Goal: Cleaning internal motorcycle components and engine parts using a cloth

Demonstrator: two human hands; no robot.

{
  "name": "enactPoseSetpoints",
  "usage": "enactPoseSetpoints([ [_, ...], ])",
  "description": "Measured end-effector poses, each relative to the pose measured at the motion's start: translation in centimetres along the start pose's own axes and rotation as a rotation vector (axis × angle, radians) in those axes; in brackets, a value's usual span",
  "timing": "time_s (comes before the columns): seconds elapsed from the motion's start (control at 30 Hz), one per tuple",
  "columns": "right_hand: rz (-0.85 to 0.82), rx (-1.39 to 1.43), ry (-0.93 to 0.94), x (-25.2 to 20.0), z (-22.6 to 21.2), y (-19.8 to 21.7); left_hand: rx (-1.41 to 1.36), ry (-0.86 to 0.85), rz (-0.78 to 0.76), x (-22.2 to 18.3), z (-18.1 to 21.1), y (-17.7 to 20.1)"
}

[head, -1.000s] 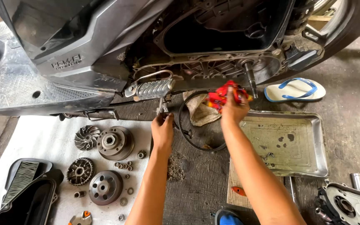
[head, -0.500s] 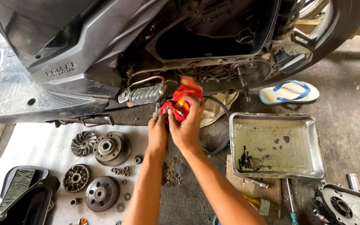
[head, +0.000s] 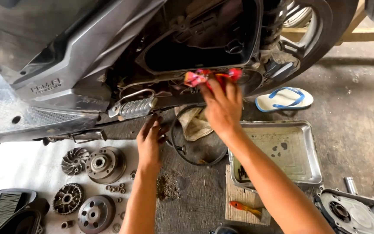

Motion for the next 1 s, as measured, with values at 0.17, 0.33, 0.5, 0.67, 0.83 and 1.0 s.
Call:
enactPoseSetpoints([
  [0.17,0.098,0.025,-0.122,0.0,1.6,3.6,0.028,-0.005,0.036,0.3,-0.5,0.3],
  [0.33,0.259,0.267,-0.555,-1.4,5.3,4.5,0.038,-0.009,0.043,0.6,-0.4,0.1],
  [0.5,0.322,0.582,-0.751,1.0,2.0,2.4,0.065,-0.001,0.044,-0.1,-0.5,0.3],
  [0.67,0.118,0.634,-0.517,1.3,-3.1,1.1,0.082,-0.029,0.032,0.1,-0.5,0.3],
  [0.83,0.02,0.582,-0.221,2.4,-3.3,2.4,0.06,-0.045,0.028,-0.2,0.6,0.1],
  [1.0,0.1,0.345,-0.257,1.4,6.0,3.9,0.06,-0.063,0.03,-1.3,3.2,-0.4],
])
Point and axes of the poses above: each hand's wrist, its own x-axis towards the middle knuckle, its own y-axis out of the back of the hand, z = x × y, the point moved 7 cm from there along x, towards the middle knuckle, and after that the axes turned 9 degrees about x, right-handed, at the moved point
